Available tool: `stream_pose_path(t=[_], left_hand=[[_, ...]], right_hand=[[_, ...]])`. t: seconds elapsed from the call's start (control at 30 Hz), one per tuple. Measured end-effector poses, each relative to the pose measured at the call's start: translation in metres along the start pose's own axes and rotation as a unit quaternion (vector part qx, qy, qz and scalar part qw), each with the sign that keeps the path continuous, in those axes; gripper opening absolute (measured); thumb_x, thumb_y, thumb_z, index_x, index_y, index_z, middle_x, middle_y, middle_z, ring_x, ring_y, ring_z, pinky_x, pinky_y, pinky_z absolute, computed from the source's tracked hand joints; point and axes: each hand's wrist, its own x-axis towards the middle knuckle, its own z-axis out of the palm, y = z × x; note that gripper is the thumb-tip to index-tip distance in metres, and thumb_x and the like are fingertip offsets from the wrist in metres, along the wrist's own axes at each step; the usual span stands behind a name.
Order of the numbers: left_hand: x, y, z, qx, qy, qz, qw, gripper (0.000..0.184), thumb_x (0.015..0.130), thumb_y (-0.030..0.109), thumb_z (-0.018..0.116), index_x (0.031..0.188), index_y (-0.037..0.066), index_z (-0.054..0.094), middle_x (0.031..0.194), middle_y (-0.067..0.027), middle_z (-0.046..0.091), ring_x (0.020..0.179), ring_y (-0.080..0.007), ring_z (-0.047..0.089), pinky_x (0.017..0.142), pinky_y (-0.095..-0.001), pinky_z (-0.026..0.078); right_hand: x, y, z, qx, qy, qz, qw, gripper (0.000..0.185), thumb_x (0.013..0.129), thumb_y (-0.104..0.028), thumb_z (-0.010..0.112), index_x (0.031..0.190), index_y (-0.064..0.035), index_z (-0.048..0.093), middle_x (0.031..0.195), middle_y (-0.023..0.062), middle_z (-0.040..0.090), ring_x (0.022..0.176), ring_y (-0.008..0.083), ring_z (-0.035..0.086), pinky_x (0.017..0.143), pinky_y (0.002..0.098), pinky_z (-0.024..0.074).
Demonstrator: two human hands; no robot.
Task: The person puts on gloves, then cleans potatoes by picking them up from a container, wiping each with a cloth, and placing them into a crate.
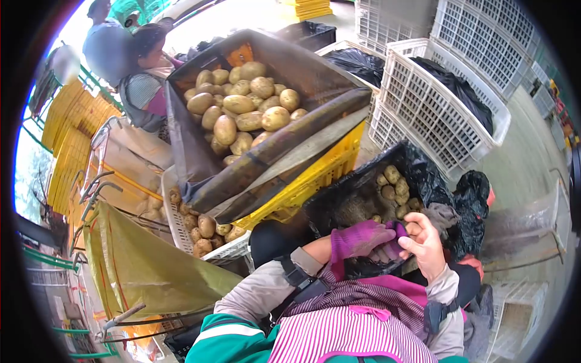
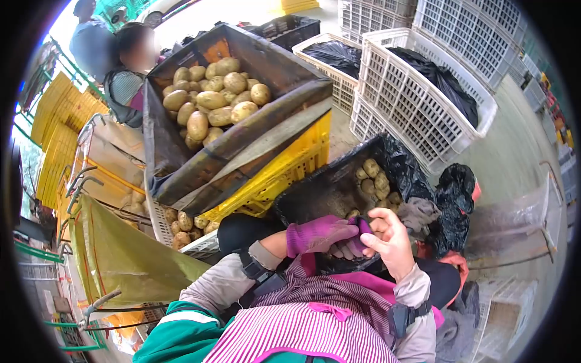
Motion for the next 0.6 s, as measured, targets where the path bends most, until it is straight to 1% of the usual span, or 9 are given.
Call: stream_pose_path(t=[0.07, 0.13, 0.2, 0.33, 0.47, 0.5, 0.53, 0.57, 0.6], left_hand=[[0.007, -0.007, 0.000, -0.088, 0.024, -0.041, 0.995, 0.036, 0.102, 0.030, 0.040, 0.092, 0.003, 0.061, 0.075, 0.0007, 0.060, 0.064, -0.0069, 0.055, 0.056, -0.0198, 0.044], [0.012, -0.008, 0.000, -0.139, -0.039, -0.020, 0.989, 0.036, 0.101, 0.030, 0.040, 0.092, 0.002, 0.062, 0.071, 0.0043, 0.053, 0.061, -0.0048, 0.049, 0.053, -0.0199, 0.041], [0.009, -0.001, 0.014, -0.178, 0.007, -0.032, 0.984, 0.033, 0.099, 0.031, 0.043, 0.090, 0.005, 0.061, 0.065, 0.0074, 0.046, 0.054, -0.0023, 0.040, 0.048, -0.0194, 0.032], [0.022, -0.020, 0.003, -0.242, -0.064, -0.039, 0.967, 0.027, 0.097, 0.031, 0.049, 0.094, 0.007, 0.059, 0.064, 0.0060, 0.049, 0.052, -0.0071, 0.041, 0.047, -0.0209, 0.031], [0.017, -0.021, 0.001, -0.083, 0.088, 0.052, 0.991, 0.023, 0.096, 0.025, 0.053, 0.092, 0.003, 0.056, 0.063, -0.0033, 0.052, 0.053, -0.0176, 0.050, 0.054, -0.0322, 0.043], [0.017, -0.018, 0.000, 0.210, 0.183, 0.298, 0.913, 0.019, 0.094, 0.022, 0.055, 0.092, 0.003, 0.056, 0.065, -0.0085, 0.054, 0.056, -0.0245, 0.054, 0.057, -0.0361, 0.045], [0.015, -0.016, 0.002, 0.354, 0.200, 0.402, 0.821, 0.017, 0.092, 0.020, 0.056, 0.093, 0.003, 0.056, 0.066, -0.0111, 0.055, 0.057, -0.0279, 0.055, 0.058, -0.0381, 0.046], [0.013, -0.014, 0.003, 0.473, 0.248, 0.493, 0.687, 0.016, 0.091, 0.018, 0.058, 0.093, 0.003, 0.056, 0.066, -0.0137, 0.056, 0.059, -0.0313, 0.057, 0.059, -0.0400, 0.047], [0.007, -0.008, 0.014, 0.421, 0.262, 0.408, 0.766, 0.016, 0.087, 0.019, 0.059, 0.091, 0.003, 0.057, 0.069, -0.0166, 0.057, 0.062, -0.0353, 0.058, 0.059, -0.0419, 0.047]], right_hand=[[0.002, 0.010, -0.009, -0.063, 0.067, -0.029, 0.995, 0.015, 0.083, 0.004, 0.066, 0.091, -0.0046, 0.056, 0.084, -0.0007, 0.056, 0.063, 0.0070, 0.059, 0.051, 0.0198, 0.0496], [0.001, 0.011, -0.004, -0.126, 0.018, -0.111, 0.986, 0.013, 0.083, 0.009, 0.061, 0.079, -0.0034, 0.057, 0.085, -0.0013, 0.053, 0.066, 0.0055, 0.057, 0.053, 0.0192, 0.0499], [0.001, 0.011, 0.011, -0.152, 0.035, -0.145, 0.977, 0.018, 0.082, 0.013, 0.060, 0.075, -0.0025, 0.053, 0.087, -0.0006, 0.047, 0.066, 0.0040, 0.054, 0.052, 0.0197, 0.0502], [-0.002, 0.000, 0.012, -0.101, 0.081, -0.124, 0.984, 0.019, 0.083, 0.012, 0.060, 0.073, -0.0032, 0.054, 0.090, 0.0004, 0.048, 0.059, 0.0039, 0.052, 0.050, 0.0199, 0.0511], [0.001, 0.011, 0.008, -0.183, 0.102, -0.162, 0.964, 0.014, 0.082, 0.011, 0.059, 0.074, -0.0009, 0.058, 0.091, 0.0025, 0.049, 0.058, 0.0085, 0.054, 0.049, 0.0224, 0.0508], [0.001, 0.012, 0.008, -0.273, 0.135, -0.195, 0.932, 0.012, 0.081, 0.010, 0.058, 0.075, -0.0006, 0.059, 0.090, 0.0052, 0.051, 0.056, 0.0132, 0.056, 0.049, 0.0271, 0.0520], [0.003, 0.012, 0.009, -0.272, 0.133, -0.196, 0.933, 0.012, 0.081, 0.010, 0.058, 0.075, -0.0006, 0.059, 0.090, 0.0052, 0.051, 0.056, 0.0132, 0.056, 0.049, 0.0271, 0.0520], [0.004, 0.011, 0.010, -0.466, 0.111, -0.295, 0.827, 0.010, 0.080, 0.008, 0.057, 0.077, -0.0006, 0.061, 0.094, 0.0094, 0.054, 0.059, 0.0205, 0.059, 0.052, 0.0335, 0.0528], [0.004, 0.010, 0.009, -0.632, 0.082, -0.377, 0.672, 0.011, 0.079, 0.006, 0.055, 0.079, -0.0006, 0.063, 0.098, 0.0135, 0.057, 0.061, 0.0279, 0.062, 0.055, 0.0399, 0.0536]])
